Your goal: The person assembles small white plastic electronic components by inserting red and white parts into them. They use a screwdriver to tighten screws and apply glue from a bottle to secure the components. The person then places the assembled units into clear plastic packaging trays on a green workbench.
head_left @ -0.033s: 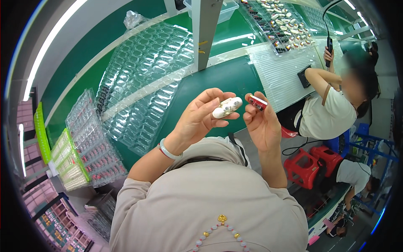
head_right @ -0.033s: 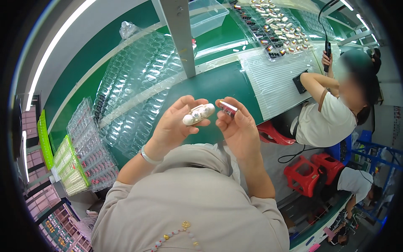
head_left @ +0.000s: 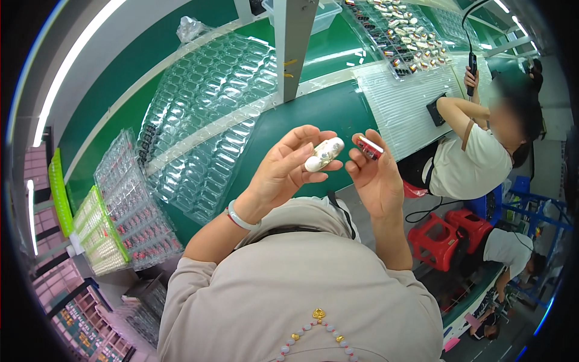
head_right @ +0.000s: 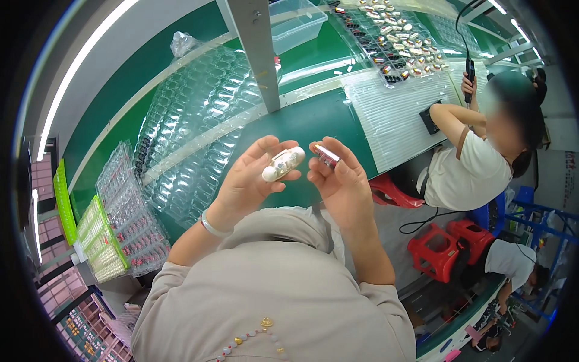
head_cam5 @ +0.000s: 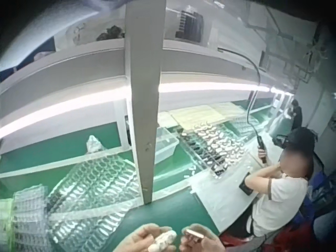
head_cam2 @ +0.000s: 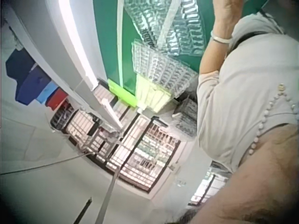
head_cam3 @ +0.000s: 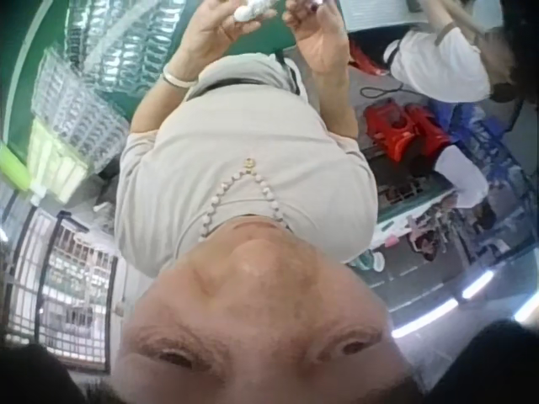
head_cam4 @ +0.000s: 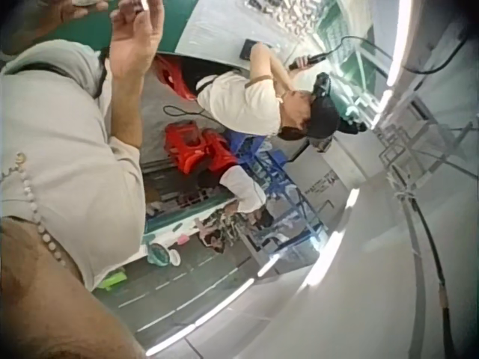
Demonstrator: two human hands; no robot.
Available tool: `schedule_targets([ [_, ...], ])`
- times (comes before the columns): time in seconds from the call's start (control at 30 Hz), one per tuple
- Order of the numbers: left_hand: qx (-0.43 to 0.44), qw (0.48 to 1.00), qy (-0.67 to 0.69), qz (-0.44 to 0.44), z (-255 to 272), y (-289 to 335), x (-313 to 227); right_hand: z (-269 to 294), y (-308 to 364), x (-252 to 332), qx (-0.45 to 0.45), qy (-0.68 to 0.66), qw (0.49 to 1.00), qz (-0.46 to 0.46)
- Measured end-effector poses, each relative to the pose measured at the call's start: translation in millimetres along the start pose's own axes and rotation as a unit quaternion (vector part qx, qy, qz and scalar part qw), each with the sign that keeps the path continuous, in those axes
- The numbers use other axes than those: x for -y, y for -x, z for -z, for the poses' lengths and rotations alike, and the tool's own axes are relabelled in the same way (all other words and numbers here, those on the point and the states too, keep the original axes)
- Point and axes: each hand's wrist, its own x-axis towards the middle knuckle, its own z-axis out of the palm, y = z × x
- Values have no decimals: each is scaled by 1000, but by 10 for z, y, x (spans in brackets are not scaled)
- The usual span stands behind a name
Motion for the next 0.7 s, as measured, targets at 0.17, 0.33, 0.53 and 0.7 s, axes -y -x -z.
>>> schedule_targets([
  [0.17,48,998,-35,-6,17,53,-40,19,-11,5,-31,149,986,66],
  [0.33,87,995,-41,13,53,81,34,5,40,-37,-29,216,975,47],
  [0.53,81,996,-28,12,41,123,82,-60,116,-143,-48,150,986,-48],
  [0.7,66,998,-9,9,114,169,145,-215,209,-187,26,362,930,63],
])
